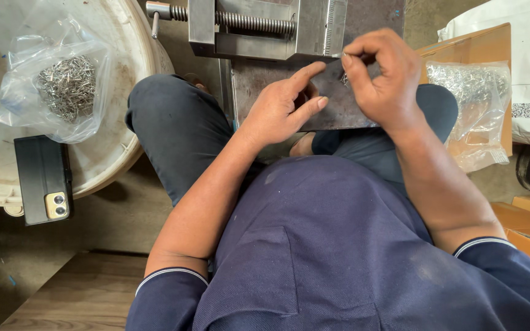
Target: The person sits on the floor and uses a bench vise to assemble small metal components. They pick up individual metal pieces from a pile, place them into the vise jaws, and tighten the screw mechanism to secure them. The person repeats this process for multiple items, occasionally adjusting the vise handle.
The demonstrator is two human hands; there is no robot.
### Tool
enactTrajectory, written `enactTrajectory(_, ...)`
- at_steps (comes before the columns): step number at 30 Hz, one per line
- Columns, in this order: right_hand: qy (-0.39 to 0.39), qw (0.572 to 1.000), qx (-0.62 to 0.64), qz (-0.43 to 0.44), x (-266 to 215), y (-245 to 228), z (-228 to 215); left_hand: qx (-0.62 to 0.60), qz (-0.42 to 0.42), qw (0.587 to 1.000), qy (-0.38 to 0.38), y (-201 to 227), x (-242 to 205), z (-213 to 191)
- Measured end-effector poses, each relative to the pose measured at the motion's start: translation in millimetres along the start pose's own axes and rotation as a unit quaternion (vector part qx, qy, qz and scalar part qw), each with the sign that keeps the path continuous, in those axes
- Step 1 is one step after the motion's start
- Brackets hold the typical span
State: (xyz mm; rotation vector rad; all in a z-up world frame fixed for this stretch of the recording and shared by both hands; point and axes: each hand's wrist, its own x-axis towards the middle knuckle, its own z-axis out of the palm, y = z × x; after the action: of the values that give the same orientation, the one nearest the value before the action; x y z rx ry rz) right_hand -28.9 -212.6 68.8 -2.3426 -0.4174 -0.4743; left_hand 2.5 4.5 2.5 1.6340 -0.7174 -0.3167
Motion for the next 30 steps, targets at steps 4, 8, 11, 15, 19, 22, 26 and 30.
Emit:
enactTrajectory(4,-0.022,0.999,-0.019,-0.017,14,2,1,0.0,0.011,1.0,-0.003,-1,2,-1)
enactTrajectory(8,-0.037,0.998,-0.038,-0.027,18,0,3,0.001,0.013,1.0,-0.008,-3,0,-1)
enactTrajectory(11,-0.046,0.997,-0.053,-0.035,18,-1,3,0.002,0.015,1.0,-0.007,-3,0,-1)
enactTrajectory(15,-0.052,0.996,-0.058,-0.033,19,0,2,-0.003,0.008,1.0,-0.01,-2,1,-2)
enactTrajectory(19,-0.05,0.997,-0.055,-0.031,19,1,2,-0.004,0.014,1.0,-0.01,-2,0,-2)
enactTrajectory(22,-0.05,0.997,-0.049,-0.027,18,1,2,-0.004,0.012,1.0,-0.01,-2,0,-2)
enactTrajectory(26,-0.05,0.997,-0.056,-0.034,18,3,2,0.005,0.007,1.0,-0.012,-2,1,0)
enactTrajectory(30,-0.051,0.997,-0.054,-0.035,18,4,3,0.0,0.007,1.0,-0.012,-2,0,-1)
